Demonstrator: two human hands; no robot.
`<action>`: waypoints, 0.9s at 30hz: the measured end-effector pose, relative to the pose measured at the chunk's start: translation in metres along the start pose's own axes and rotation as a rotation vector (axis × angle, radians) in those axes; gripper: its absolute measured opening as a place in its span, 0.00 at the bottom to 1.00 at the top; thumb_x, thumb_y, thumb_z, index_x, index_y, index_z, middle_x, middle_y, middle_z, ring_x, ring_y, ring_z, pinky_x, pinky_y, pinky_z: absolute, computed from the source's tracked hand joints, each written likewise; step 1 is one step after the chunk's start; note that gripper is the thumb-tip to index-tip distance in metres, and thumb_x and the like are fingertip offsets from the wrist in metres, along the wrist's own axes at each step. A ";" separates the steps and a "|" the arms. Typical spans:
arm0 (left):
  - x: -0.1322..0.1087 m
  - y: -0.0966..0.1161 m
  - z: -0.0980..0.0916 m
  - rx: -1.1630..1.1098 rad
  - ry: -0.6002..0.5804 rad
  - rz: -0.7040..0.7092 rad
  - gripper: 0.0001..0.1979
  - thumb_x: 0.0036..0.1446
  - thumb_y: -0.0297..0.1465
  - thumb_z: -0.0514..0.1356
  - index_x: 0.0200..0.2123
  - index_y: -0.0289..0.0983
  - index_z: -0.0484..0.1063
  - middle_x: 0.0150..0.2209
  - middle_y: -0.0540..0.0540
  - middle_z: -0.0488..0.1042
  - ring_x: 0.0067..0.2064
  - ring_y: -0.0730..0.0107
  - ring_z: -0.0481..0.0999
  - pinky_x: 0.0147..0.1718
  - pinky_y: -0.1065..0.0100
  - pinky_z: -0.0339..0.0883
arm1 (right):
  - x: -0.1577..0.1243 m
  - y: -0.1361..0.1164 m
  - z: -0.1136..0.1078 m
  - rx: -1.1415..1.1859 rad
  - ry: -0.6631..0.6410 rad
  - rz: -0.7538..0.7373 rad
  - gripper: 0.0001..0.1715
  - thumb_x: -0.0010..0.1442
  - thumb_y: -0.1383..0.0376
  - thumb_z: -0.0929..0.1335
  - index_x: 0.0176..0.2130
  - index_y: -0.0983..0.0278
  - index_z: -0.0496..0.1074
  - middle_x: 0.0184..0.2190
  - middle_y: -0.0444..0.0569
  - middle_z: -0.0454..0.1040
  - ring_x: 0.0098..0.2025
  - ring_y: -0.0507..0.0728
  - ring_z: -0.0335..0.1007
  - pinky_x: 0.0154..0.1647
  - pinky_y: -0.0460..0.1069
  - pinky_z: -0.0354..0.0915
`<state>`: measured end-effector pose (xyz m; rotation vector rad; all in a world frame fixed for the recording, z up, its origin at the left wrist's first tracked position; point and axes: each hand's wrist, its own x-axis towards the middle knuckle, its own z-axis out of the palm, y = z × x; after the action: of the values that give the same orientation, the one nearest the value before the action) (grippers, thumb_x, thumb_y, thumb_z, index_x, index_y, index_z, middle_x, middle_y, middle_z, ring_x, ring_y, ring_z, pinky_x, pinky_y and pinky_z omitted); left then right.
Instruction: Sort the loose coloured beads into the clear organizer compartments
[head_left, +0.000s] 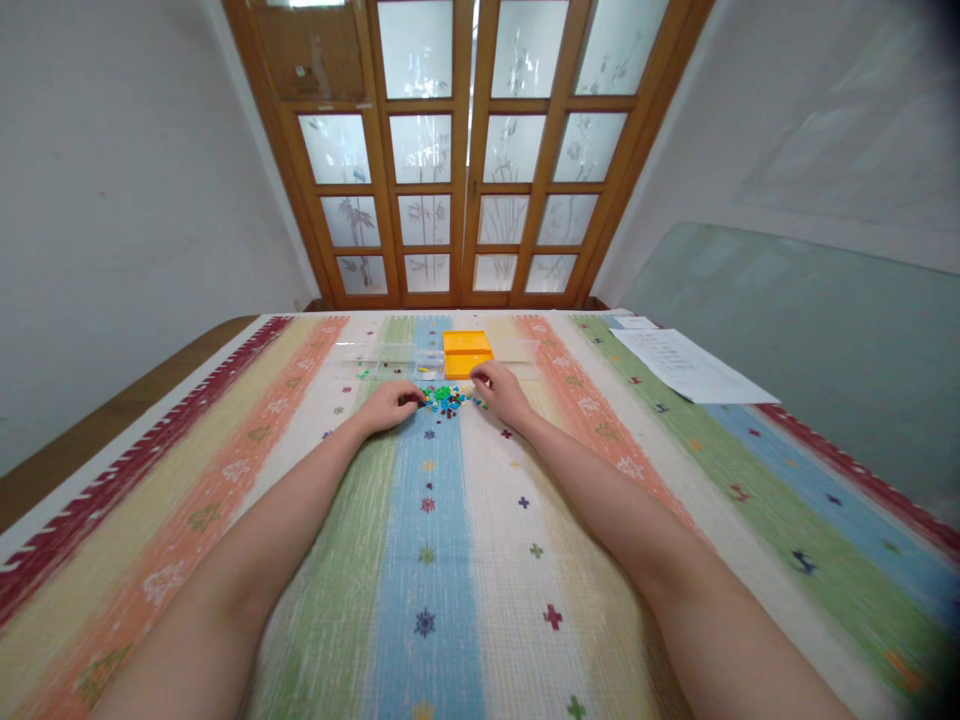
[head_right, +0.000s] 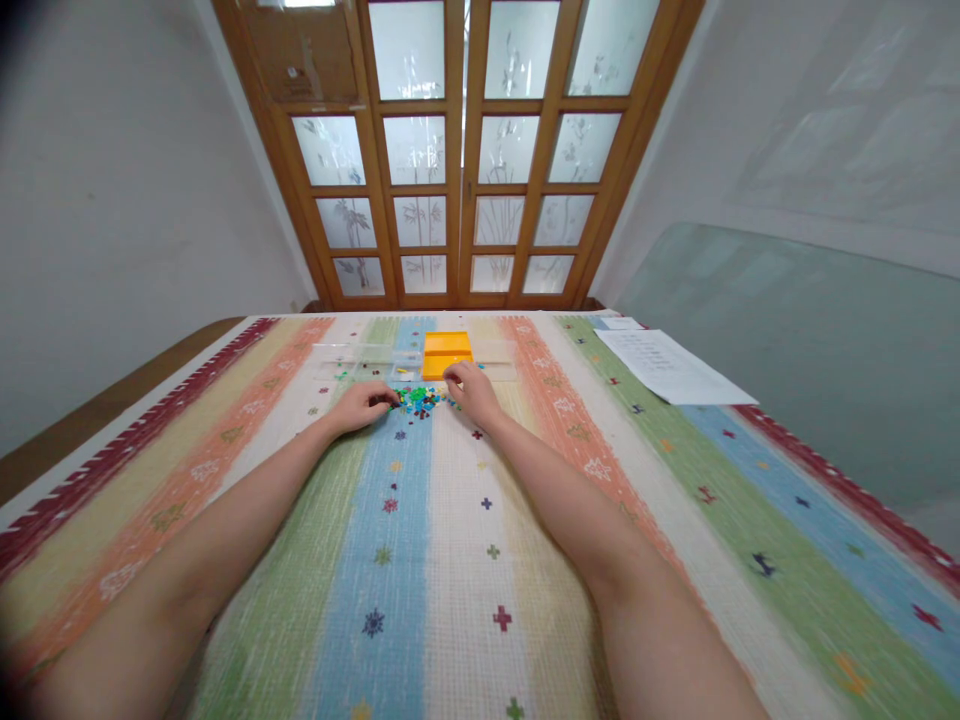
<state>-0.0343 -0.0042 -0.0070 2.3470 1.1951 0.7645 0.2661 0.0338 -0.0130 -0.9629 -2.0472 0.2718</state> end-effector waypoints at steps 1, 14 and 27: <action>0.000 0.001 0.000 0.016 -0.009 0.019 0.15 0.55 0.28 0.58 0.42 0.38 0.83 0.40 0.45 0.82 0.40 0.63 0.78 0.43 0.64 0.70 | 0.001 0.004 -0.003 -0.006 0.036 0.037 0.09 0.63 0.69 0.65 0.39 0.62 0.75 0.38 0.51 0.76 0.41 0.59 0.70 0.46 0.52 0.64; 0.002 0.006 0.004 0.183 0.030 0.115 0.13 0.61 0.27 0.57 0.41 0.41 0.83 0.42 0.44 0.78 0.47 0.59 0.75 0.52 0.59 0.68 | 0.001 0.056 -0.023 -0.020 0.379 0.426 0.17 0.63 0.64 0.64 0.44 0.63 0.81 0.44 0.54 0.82 0.45 0.62 0.76 0.52 0.57 0.68; 0.002 0.006 0.006 0.261 0.060 0.177 0.12 0.63 0.28 0.58 0.44 0.42 0.81 0.46 0.44 0.76 0.51 0.58 0.73 0.56 0.55 0.67 | 0.001 0.061 -0.021 -0.046 0.410 0.463 0.19 0.64 0.63 0.64 0.47 0.65 0.80 0.44 0.56 0.83 0.45 0.63 0.76 0.51 0.56 0.68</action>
<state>-0.0258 -0.0066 -0.0075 2.6900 1.1854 0.7824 0.3149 0.0726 -0.0296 -1.3910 -1.4516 0.2452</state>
